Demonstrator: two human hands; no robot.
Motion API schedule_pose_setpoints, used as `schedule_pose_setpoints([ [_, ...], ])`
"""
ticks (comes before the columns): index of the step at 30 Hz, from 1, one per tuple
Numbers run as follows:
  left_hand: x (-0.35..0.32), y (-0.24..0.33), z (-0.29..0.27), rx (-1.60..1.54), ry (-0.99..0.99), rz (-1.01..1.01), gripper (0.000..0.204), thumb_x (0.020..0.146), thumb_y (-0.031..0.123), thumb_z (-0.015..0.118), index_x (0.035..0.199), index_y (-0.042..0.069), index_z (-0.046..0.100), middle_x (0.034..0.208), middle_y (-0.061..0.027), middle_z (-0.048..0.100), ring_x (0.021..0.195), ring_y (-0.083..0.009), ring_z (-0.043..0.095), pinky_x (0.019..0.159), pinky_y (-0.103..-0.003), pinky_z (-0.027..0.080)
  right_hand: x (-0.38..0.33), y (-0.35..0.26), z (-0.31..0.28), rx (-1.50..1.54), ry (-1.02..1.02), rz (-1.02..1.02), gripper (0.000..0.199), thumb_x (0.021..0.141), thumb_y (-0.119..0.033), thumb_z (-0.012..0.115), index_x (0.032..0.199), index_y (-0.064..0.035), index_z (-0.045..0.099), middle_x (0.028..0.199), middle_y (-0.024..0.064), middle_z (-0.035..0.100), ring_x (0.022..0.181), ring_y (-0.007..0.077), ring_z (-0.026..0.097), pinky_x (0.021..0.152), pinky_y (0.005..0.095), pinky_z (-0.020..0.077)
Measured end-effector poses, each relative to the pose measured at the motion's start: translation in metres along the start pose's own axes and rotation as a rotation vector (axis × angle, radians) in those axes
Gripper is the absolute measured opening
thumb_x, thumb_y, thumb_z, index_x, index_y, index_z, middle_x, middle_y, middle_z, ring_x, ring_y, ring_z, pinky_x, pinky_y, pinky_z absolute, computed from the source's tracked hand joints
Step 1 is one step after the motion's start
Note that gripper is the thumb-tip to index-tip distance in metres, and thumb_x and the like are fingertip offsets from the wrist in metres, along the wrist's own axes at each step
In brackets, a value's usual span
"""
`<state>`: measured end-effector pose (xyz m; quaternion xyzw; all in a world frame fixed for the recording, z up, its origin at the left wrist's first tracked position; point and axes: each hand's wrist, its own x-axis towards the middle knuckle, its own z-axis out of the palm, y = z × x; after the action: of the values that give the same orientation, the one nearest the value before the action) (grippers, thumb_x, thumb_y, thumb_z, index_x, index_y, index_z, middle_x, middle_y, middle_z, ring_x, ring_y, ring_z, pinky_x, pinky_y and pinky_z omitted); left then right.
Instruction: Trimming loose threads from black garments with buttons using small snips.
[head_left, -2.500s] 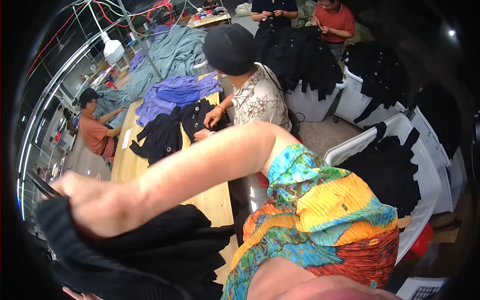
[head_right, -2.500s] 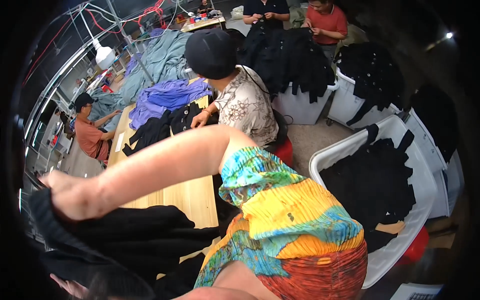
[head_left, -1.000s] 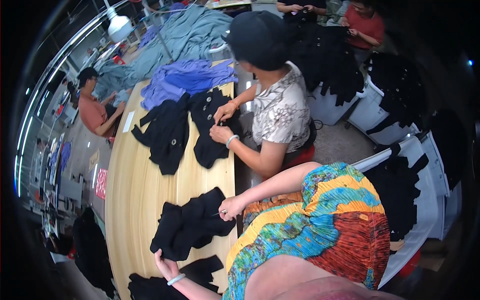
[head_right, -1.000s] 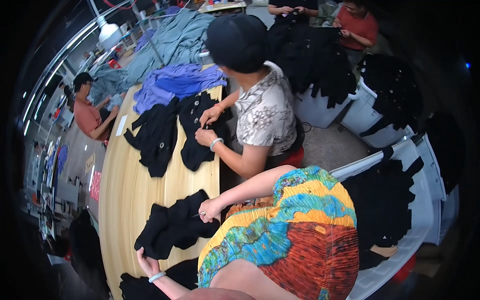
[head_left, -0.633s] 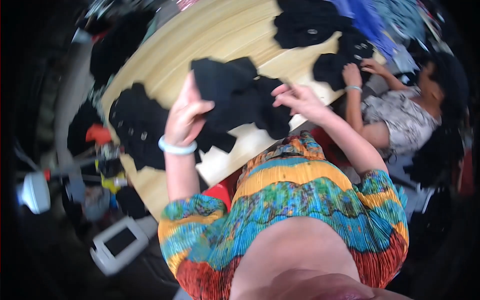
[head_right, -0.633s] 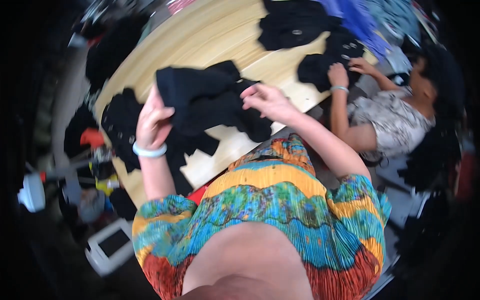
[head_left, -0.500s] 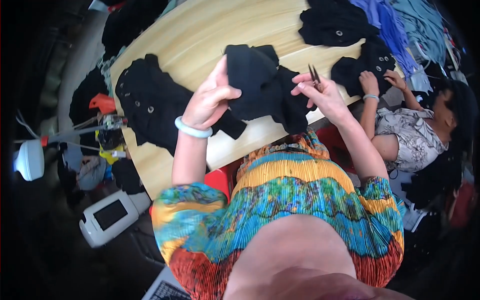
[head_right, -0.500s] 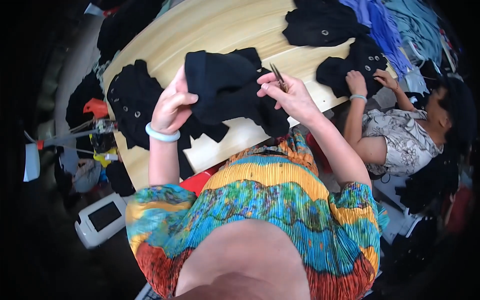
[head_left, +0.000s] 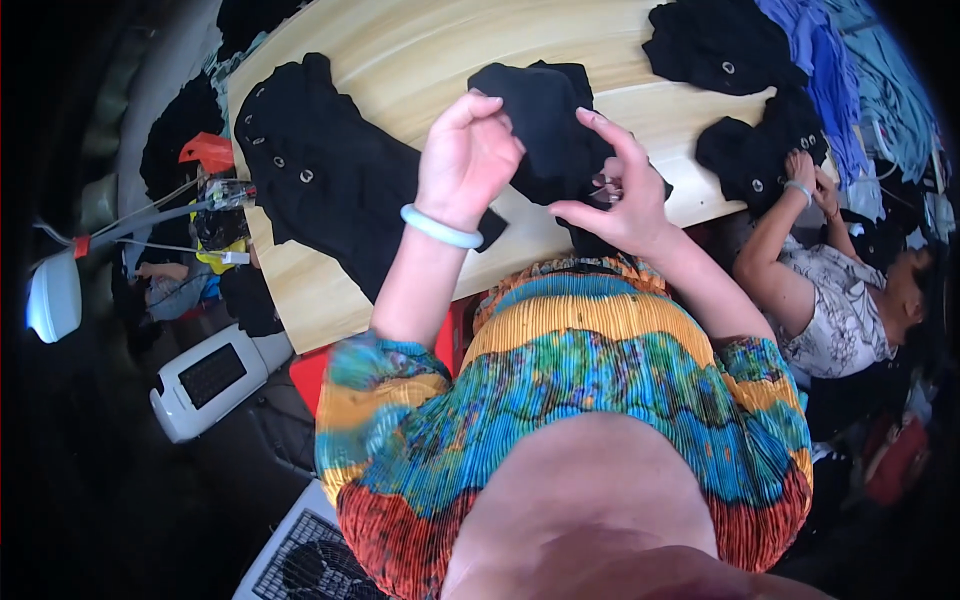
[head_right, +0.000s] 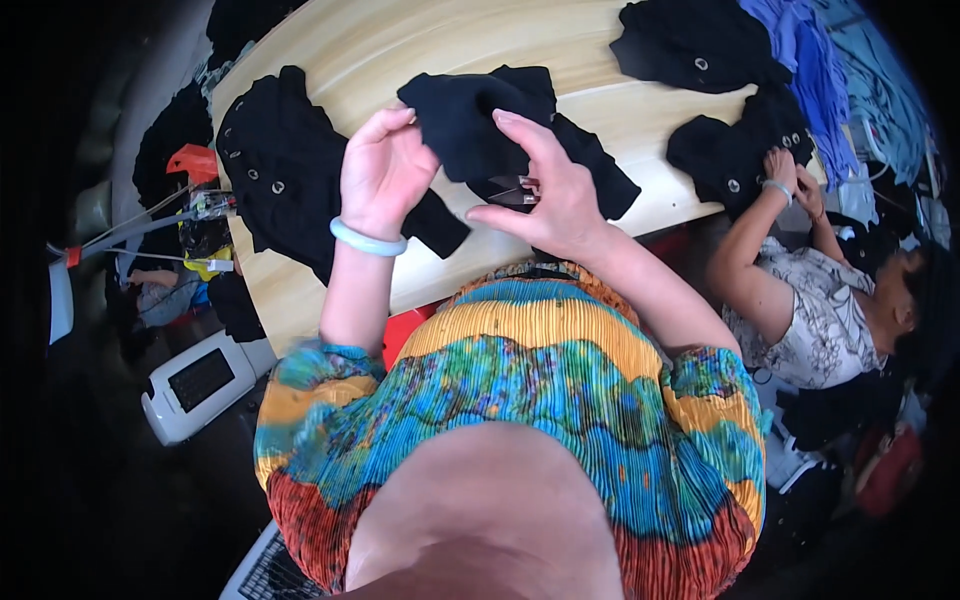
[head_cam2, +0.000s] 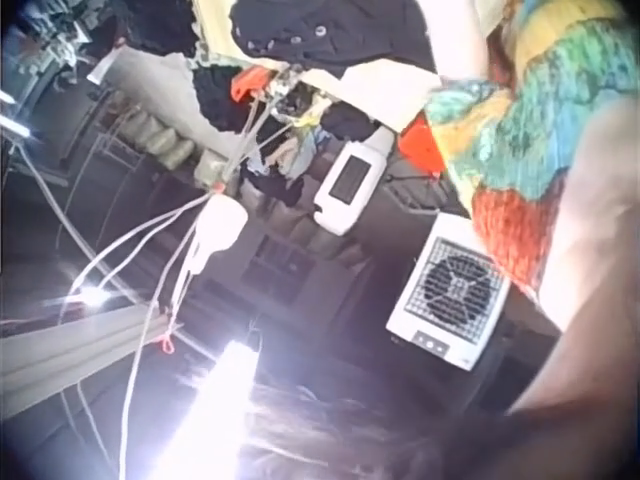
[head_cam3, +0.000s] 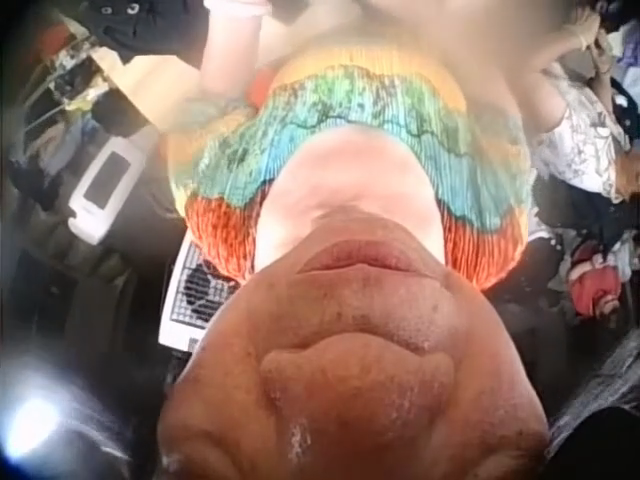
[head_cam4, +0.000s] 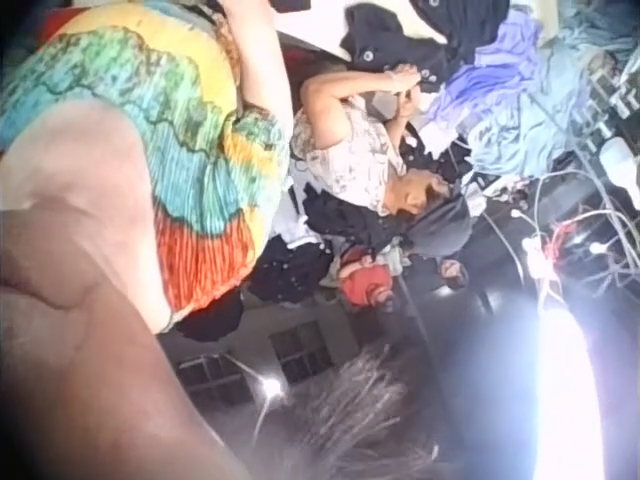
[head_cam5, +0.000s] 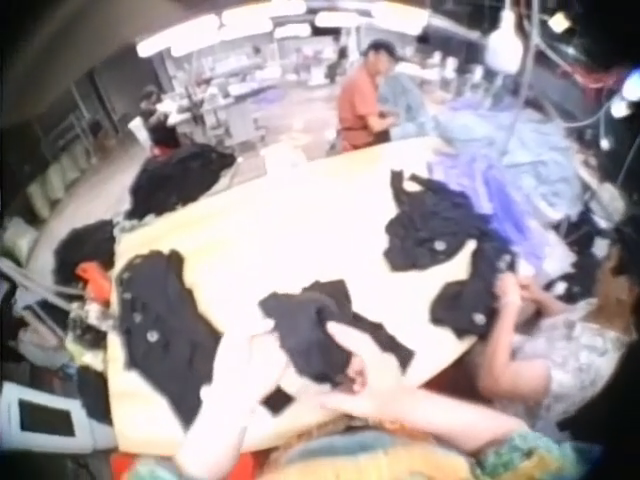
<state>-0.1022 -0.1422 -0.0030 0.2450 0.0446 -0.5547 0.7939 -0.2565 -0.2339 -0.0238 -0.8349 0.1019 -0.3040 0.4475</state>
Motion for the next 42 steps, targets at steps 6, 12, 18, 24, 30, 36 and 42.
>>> schedule_pose_setpoints([
  [6, 0.034, -0.003, -0.033, -0.222, -0.46, -0.009, 0.025, 0.077, 0.003, 0.042, 0.101, -0.003, 0.044, 0.091, -0.0116, 0.055, 0.085, -0.0247, 0.054, 0.078, -0.032, 0.043, 0.022, 0.031, 0.004, 0.259, 0.14, 0.269, 0.032, 0.069, 0.003, 0.055, 0.1, 0.0006, 0.048, 0.092, 0.0066, 0.056, 0.077, 0.0077, 0.054, 0.065, 0.0192, 0.0422],
  [12, 0.047, -0.012, -0.024, 1.209, 0.095, 0.509, 0.061, 0.071, 0.002, 0.047, 0.125, 0.0, 0.019, 0.113, -0.021, 0.04, 0.105, -0.0282, 0.043, 0.084, -0.034, 0.04, 0.057, 0.021, -0.047, 0.307, -0.126, 0.636, 0.023, 0.08, -0.02, 0.055, 0.095, -0.0032, 0.054, 0.072, -0.005, 0.052, 0.06, 0.0008, 0.044, 0.05, 0.0152, 0.0361],
  [18, 0.052, -0.004, 0.003, 1.399, -0.427, 0.623, 0.053, 0.062, -0.004, 0.045, 0.115, 0.001, 0.039, 0.119, -0.0152, 0.039, 0.115, -0.0227, 0.035, 0.095, -0.029, 0.028, 0.066, -0.008, -0.067, 0.27, -0.334, 0.62, 0.025, 0.08, -0.028, 0.055, 0.094, -0.0075, 0.057, 0.06, -0.0092, 0.045, 0.05, -0.0015, 0.036, 0.042, 0.0149, 0.0291],
  [24, -0.02, 0.016, 0.052, 0.963, -0.578, 0.13, 0.034, 0.071, -0.007, 0.045, 0.104, -0.002, 0.045, 0.099, -0.003, 0.048, 0.083, -0.0053, 0.044, 0.068, -0.017, 0.038, 0.085, -0.05, -0.094, 0.49, -0.412, 0.415, 0.02, 0.078, -0.017, 0.057, 0.093, -0.0023, 0.058, 0.069, -0.0051, 0.055, 0.06, -0.0006, 0.048, 0.049, 0.0135, 0.0349],
  [30, -0.081, -0.004, 0.052, 0.387, -0.528, 0.034, 0.045, 0.069, -0.012, 0.043, 0.112, -0.001, 0.036, 0.108, -0.0098, 0.046, 0.101, -0.0152, 0.047, 0.082, -0.026, 0.041, 0.093, -0.059, -0.073, 0.446, -0.621, 0.302, 0.022, 0.073, -0.016, 0.06, 0.087, 0.0007, 0.055, 0.077, 0.0011, 0.056, 0.071, 0.0059, 0.051, 0.065, 0.0193, 0.0412],
  [36, -0.078, -0.02, 0.012, 0.247, -0.128, -0.022, 0.041, 0.07, -0.012, 0.044, 0.108, 0.002, 0.044, 0.095, -0.0054, 0.054, 0.087, -0.0103, 0.052, 0.078, -0.023, 0.042, 0.08, -0.021, -0.038, 0.394, -0.593, 0.411, 0.017, 0.077, -0.021, 0.058, 0.087, -0.0065, 0.058, 0.066, -0.0075, 0.05, 0.057, -0.0016, 0.042, 0.046, 0.0137, 0.03],
  [42, -0.076, -0.021, 0.003, 0.277, -0.116, -0.046, 0.037, 0.071, -0.01, 0.045, 0.106, 0.0, 0.043, 0.099, -0.0068, 0.053, 0.09, -0.0109, 0.051, 0.08, -0.022, 0.04, 0.07, -0.006, -0.028, 0.369, -0.586, 0.409, 0.018, 0.078, -0.023, 0.058, 0.087, -0.0084, 0.059, 0.062, -0.0092, 0.049, 0.053, -0.0025, 0.04, 0.042, 0.0142, 0.0275],
])
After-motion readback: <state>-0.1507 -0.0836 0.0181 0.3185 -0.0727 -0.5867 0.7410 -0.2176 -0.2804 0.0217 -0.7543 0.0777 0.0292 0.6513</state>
